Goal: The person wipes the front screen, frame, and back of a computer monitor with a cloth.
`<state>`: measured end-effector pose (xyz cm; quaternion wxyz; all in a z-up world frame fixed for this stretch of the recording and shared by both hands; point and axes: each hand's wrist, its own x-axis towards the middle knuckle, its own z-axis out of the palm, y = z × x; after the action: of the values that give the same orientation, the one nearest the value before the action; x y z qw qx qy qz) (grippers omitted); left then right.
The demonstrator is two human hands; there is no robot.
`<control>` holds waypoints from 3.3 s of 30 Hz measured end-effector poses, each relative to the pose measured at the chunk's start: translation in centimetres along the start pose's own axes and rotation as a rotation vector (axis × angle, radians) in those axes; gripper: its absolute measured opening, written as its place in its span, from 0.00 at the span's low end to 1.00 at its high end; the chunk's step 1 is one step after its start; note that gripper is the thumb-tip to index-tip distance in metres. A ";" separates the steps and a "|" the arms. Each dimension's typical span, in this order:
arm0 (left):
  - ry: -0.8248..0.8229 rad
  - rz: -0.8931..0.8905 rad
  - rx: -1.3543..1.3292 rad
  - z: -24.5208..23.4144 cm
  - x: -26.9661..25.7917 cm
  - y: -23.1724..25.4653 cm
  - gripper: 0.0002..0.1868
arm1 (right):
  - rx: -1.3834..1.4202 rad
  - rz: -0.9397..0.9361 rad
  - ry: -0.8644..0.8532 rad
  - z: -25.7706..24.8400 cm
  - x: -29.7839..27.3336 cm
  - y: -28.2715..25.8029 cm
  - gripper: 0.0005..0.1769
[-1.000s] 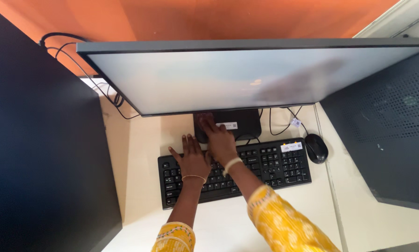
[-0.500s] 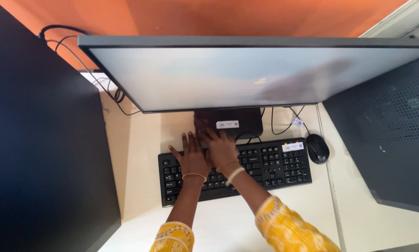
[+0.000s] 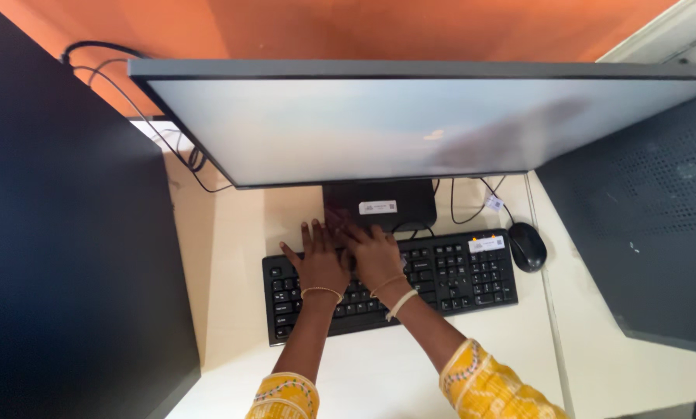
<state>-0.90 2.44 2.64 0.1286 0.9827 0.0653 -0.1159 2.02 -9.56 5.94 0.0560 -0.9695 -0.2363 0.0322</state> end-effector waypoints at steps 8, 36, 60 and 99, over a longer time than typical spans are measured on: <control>-0.019 -0.028 -0.016 0.1 0.0 0.1 0.40 | -0.038 0.103 0.047 2.9 9.1 2.5 0.27; -0.038 -0.005 0.007 0.5 0.3 0.1 0.40 | -0.087 0.481 0.033 -1.8 -1.9 9.8 0.45; -0.071 0.006 -0.031 0.6 0.0 -0.3 0.36 | -0.057 0.132 0.226 -0.7 -0.6 1.5 0.27; 0.372 0.066 -0.398 -1.7 2.0 -3.5 0.10 | 0.965 0.567 0.476 -1.4 -3.0 8.7 0.20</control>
<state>0.83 6.43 2.92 0.3085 0.9442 0.0772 0.0859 3.47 -18.74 6.34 0.5295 -0.8406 0.0916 -0.0683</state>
